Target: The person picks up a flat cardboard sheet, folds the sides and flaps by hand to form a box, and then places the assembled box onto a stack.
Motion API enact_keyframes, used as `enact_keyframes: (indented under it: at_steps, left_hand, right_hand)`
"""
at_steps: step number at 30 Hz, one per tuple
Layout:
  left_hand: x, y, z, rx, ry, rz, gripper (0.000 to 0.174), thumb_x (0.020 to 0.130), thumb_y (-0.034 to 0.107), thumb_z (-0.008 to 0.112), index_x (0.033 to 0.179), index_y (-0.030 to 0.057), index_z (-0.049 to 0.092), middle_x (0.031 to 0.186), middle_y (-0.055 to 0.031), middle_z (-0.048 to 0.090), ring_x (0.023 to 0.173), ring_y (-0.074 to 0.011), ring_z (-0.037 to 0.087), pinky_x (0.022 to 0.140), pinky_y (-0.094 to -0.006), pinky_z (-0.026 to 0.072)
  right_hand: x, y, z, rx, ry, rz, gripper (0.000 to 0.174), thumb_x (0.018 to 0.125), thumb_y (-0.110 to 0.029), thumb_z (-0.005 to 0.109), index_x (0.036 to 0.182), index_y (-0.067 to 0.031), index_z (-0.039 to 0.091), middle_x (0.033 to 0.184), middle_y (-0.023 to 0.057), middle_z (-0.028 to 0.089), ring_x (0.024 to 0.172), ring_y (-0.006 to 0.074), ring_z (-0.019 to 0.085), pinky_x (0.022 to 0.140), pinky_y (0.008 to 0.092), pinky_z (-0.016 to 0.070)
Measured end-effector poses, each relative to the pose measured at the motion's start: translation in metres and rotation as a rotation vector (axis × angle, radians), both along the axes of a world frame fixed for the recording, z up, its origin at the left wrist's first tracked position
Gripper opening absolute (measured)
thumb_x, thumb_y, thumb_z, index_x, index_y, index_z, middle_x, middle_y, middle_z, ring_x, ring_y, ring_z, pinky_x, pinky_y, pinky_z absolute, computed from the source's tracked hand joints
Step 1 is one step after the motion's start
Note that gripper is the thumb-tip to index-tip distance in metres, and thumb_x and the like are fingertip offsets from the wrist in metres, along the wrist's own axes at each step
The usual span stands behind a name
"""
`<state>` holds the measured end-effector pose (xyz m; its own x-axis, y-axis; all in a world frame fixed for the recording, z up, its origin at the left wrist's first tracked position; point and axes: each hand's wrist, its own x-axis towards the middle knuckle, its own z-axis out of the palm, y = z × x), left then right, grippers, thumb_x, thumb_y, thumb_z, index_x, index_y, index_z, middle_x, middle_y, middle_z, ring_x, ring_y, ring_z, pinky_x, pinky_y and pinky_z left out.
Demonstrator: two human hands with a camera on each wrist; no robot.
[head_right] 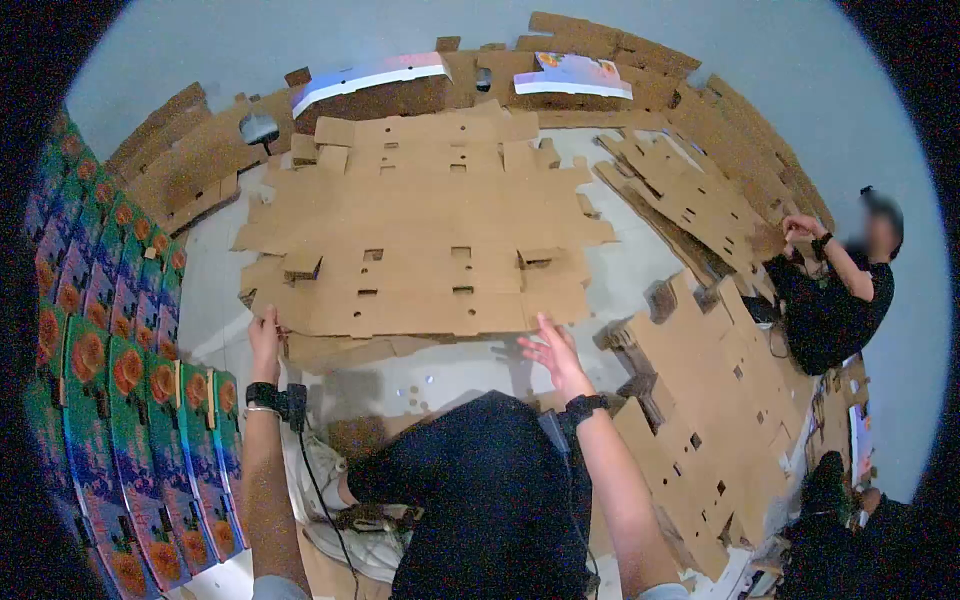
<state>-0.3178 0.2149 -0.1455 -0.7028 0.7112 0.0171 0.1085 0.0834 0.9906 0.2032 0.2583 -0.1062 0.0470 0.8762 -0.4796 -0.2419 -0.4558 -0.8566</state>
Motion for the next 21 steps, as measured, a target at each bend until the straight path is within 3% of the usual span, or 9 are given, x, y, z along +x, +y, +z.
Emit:
enact_keyframes:
  at_steps: [2, 6, 10, 13, 14, 15, 18, 20, 21]
  left_hand:
    - [0.018, -0.003, 0.021, -0.023, 0.1, 0.021, 0.023, 0.099, 0.023, 0.057, 0.108, 0.0024, 0.06, 0.074, -0.0044, 0.062, 0.056, -0.0109, 0.059, 0.049, -0.0261, 0.0482]
    - [0.037, -0.044, 0.022, 0.146, -0.113, 0.069, 0.036, 0.099, 0.034, 0.059, 0.102, -0.0022, 0.06, 0.073, -0.0113, 0.067, 0.056, -0.0168, 0.065, 0.05, -0.027, 0.0503]
    - [0.036, -0.066, -0.025, -0.054, -0.312, -0.01, 0.053, 0.097, 0.045, 0.058, 0.086, -0.0064, 0.059, 0.065, -0.0155, 0.067, 0.053, -0.0204, 0.066, 0.047, -0.0288, 0.0518]
    - [0.048, -0.062, -0.023, -0.11, -0.296, 0.035, 0.056, 0.097, 0.045, 0.058, 0.077, -0.0065, 0.06, 0.064, -0.016, 0.066, 0.05, -0.0217, 0.066, 0.045, -0.0315, 0.0529]
    - [0.052, -0.066, -0.015, -0.182, -0.205, 0.021, 0.055, 0.098, 0.043, 0.058, 0.074, -0.0063, 0.059, 0.063, -0.0161, 0.065, 0.05, -0.0226, 0.065, 0.044, -0.0325, 0.0535]
    - [0.056, -0.066, -0.008, -0.25, -0.115, 0.004, 0.055, 0.098, 0.042, 0.058, 0.071, -0.006, 0.059, 0.063, -0.0163, 0.065, 0.049, -0.0235, 0.065, 0.044, -0.0335, 0.0541]
    - [0.051, -0.086, -0.008, -0.296, -0.169, -0.128, 0.051, 0.099, 0.035, 0.056, 0.069, -0.0057, 0.058, 0.062, -0.0164, 0.064, 0.049, -0.0245, 0.065, 0.045, -0.0346, 0.0556]
    - [0.034, -0.109, -0.049, -0.215, -0.268, -0.176, 0.044, 0.101, 0.027, 0.053, 0.072, -0.0061, 0.058, 0.063, -0.0153, 0.063, 0.051, -0.0235, 0.064, 0.048, -0.0351, 0.0573]
    - [0.043, -0.124, -0.052, -0.146, -0.328, -0.152, 0.035, 0.101, 0.019, 0.05, 0.079, -0.0059, 0.059, 0.067, -0.0137, 0.063, 0.053, -0.0219, 0.064, 0.051, -0.0349, 0.0582]
  right_hand:
    - [-0.001, 0.025, -0.007, 0.121, -0.148, 0.018, 0.055, 0.092, -0.04, 0.068, 0.123, 0.001, 0.05, 0.112, 0.0189, 0.063, 0.084, 0.0223, 0.07, 0.071, 0.0321, 0.056]
    - [-0.006, 0.057, 0.043, 0.372, -0.456, 0.018, 0.039, 0.094, -0.032, 0.066, 0.109, 0.0029, 0.059, 0.082, 0.0117, 0.069, 0.059, 0.0197, 0.068, 0.052, 0.0266, 0.0521]
    - [0.005, 0.079, 0.007, 0.44, -0.239, -0.016, 0.036, 0.096, -0.031, 0.061, 0.105, 0.0038, 0.061, 0.078, 0.0122, 0.069, 0.061, 0.02, 0.069, 0.049, 0.0282, 0.0513]
    - [0.017, 0.066, -0.054, 0.097, -0.197, -0.092, 0.039, 0.1, -0.033, 0.053, 0.106, 0.0043, 0.061, 0.077, 0.0139, 0.07, 0.061, 0.0219, 0.069, 0.048, 0.0322, 0.0527]
    - [0.021, 0.05, -0.05, -0.007, -0.248, 0.059, 0.041, 0.1, -0.035, 0.048, 0.115, 0.0021, 0.059, 0.087, 0.0158, 0.072, 0.066, 0.0211, 0.068, 0.057, 0.0288, 0.0534]
    - [0.028, 0.026, -0.059, 0.103, -0.174, 0.144, 0.038, 0.097, -0.03, 0.049, 0.114, 0.002, 0.06, 0.089, 0.0165, 0.073, 0.064, 0.0195, 0.067, 0.058, 0.0292, 0.0534]
    - [0.029, -0.042, -0.058, -0.047, -0.323, 0.481, 0.033, 0.09, -0.024, 0.054, 0.106, 0.0002, 0.069, 0.091, 0.01, 0.074, 0.07, 0.0169, 0.065, 0.062, 0.0295, 0.0518]
    - [0.037, -0.087, -0.073, 0.232, -0.953, 0.695, 0.035, 0.096, -0.029, 0.05, 0.107, -0.0027, 0.07, 0.095, 0.0152, 0.073, 0.09, 0.0318, 0.067, 0.086, 0.038, 0.0494]
    - [0.025, -0.112, -0.03, 0.32, -0.871, 0.523, 0.034, 0.098, -0.026, 0.048, 0.109, -0.0026, 0.069, 0.102, 0.0184, 0.07, 0.1, 0.0343, 0.065, 0.09, 0.0397, 0.0483]
